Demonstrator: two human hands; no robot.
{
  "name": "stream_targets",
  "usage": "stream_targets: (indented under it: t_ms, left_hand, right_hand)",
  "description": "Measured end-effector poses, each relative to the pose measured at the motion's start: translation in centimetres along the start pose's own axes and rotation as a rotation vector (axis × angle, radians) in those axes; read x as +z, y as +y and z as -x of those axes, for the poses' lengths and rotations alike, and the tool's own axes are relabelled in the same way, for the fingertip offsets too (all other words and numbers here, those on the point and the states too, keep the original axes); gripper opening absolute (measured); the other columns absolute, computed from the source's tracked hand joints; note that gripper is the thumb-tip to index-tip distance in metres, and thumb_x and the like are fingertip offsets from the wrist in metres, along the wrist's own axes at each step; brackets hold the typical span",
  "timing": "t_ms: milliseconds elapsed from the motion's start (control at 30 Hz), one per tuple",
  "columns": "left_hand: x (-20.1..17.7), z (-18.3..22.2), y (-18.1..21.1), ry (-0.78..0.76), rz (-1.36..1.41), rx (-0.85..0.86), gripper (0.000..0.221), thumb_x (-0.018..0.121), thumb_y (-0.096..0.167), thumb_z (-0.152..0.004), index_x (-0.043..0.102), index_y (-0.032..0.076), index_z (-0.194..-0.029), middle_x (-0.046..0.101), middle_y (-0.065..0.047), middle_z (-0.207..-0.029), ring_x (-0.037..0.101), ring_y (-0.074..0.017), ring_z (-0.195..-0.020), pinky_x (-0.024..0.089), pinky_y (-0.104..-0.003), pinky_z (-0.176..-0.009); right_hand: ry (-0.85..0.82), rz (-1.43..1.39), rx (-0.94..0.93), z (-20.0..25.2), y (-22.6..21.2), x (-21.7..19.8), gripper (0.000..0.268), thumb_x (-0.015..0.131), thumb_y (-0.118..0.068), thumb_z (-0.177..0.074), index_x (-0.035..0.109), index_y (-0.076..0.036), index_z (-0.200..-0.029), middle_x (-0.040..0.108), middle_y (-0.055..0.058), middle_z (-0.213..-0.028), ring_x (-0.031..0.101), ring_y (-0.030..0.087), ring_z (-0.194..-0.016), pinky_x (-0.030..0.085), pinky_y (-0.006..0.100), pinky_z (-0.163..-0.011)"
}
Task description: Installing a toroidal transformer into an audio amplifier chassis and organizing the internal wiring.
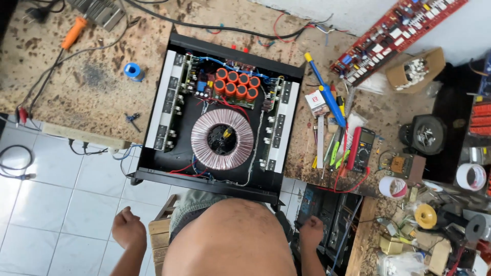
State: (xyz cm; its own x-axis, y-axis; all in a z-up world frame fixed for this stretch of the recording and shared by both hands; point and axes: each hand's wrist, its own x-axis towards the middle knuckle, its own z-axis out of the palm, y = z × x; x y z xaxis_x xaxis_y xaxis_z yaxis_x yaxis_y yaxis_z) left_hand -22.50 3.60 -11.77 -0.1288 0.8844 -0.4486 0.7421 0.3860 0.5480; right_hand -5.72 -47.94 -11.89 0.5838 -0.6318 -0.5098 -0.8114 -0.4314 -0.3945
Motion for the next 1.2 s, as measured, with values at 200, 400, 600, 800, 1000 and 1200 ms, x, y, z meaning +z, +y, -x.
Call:
stream_targets:
  t_ms: [200,400,600,800,1000,1200]
  left_hand:
    - [-2.2,8.6,12.8,-0.071,-0.1,1.082,0.018,0.065,0.018,-0.103,0.071,0.01,-0.118,0.068,-0.007,-0.107,0.063,-0.0294,-0.104,0.048,-0.044,-0.099]
    - [1.6,8.4,18.7,-0.624,-0.568,1.18,0.043,0.05,0.036,-0.101,0.061,0.015,-0.136,0.07,-0.01,-0.12,0.064,-0.0336,-0.115,0.033,-0.058,-0.116]
    - [2.6,6.7,20.3,-0.888,-0.713,0.968,0.026,0.057,0.027,-0.099,0.08,0.024,-0.111,0.078,0.003,-0.102,0.071,-0.026,-0.089,0.038,-0.044,-0.109]
    - [4.4,4.8,18.9,-0.936,-0.619,0.926,0.02,0.065,0.029,-0.095,0.084,0.028,-0.101,0.079,0.014,-0.107,0.07,-0.0191,-0.093,0.036,-0.039,-0.104]
    - [4.1,5.2,19.7,-0.847,-0.333,0.646,0.021,0.067,0.022,-0.095,0.084,0.021,-0.106,0.08,0.003,-0.106,0.073,-0.0214,-0.087,0.055,-0.038,-0.075]
    - [2.2,6.3,20.7,-0.867,-0.232,0.415,0.033,0.057,0.013,-0.096,0.081,0.017,-0.118,0.084,-0.001,-0.097,0.058,-0.008,-0.063,0.046,-0.028,-0.059]
  right_hand:
    - [-0.007,0.088,-0.076,-0.9,-1.2,0.1,0.034,0.056,-0.021,-0.101,0.065,-0.007,-0.13,0.071,0.016,-0.104,0.07,0.034,-0.077,0.053,0.047,-0.072]
    - [0.028,0.071,-0.243,1.9,-8.0,-1.5,0.028,0.05,-0.017,-0.106,0.066,-0.005,-0.126,0.071,0.015,-0.102,0.066,0.029,-0.079,0.056,0.045,-0.071]
    - [0.038,0.085,-0.291,2.1,-11.1,-2.0,0.029,0.047,-0.02,-0.108,0.065,-0.005,-0.124,0.072,0.013,-0.1,0.066,0.027,-0.072,0.051,0.048,-0.073]
    - [0.017,0.073,-0.275,3.0,-10.5,-1.7,0.031,0.051,-0.023,-0.107,0.068,-0.005,-0.126,0.072,0.012,-0.094,0.067,0.027,-0.072,0.054,0.046,-0.074]
    - [0.006,0.083,-0.205,5.0,-10.3,-2.2,0.032,0.051,-0.025,-0.107,0.069,-0.006,-0.124,0.071,0.013,-0.1,0.065,0.028,-0.076,0.051,0.048,-0.074]
    - [0.044,0.088,-0.154,3.4,-8.9,-2.5,0.03,0.05,-0.023,-0.109,0.07,-0.005,-0.122,0.071,0.013,-0.098,0.066,0.026,-0.073,0.052,0.045,-0.072]
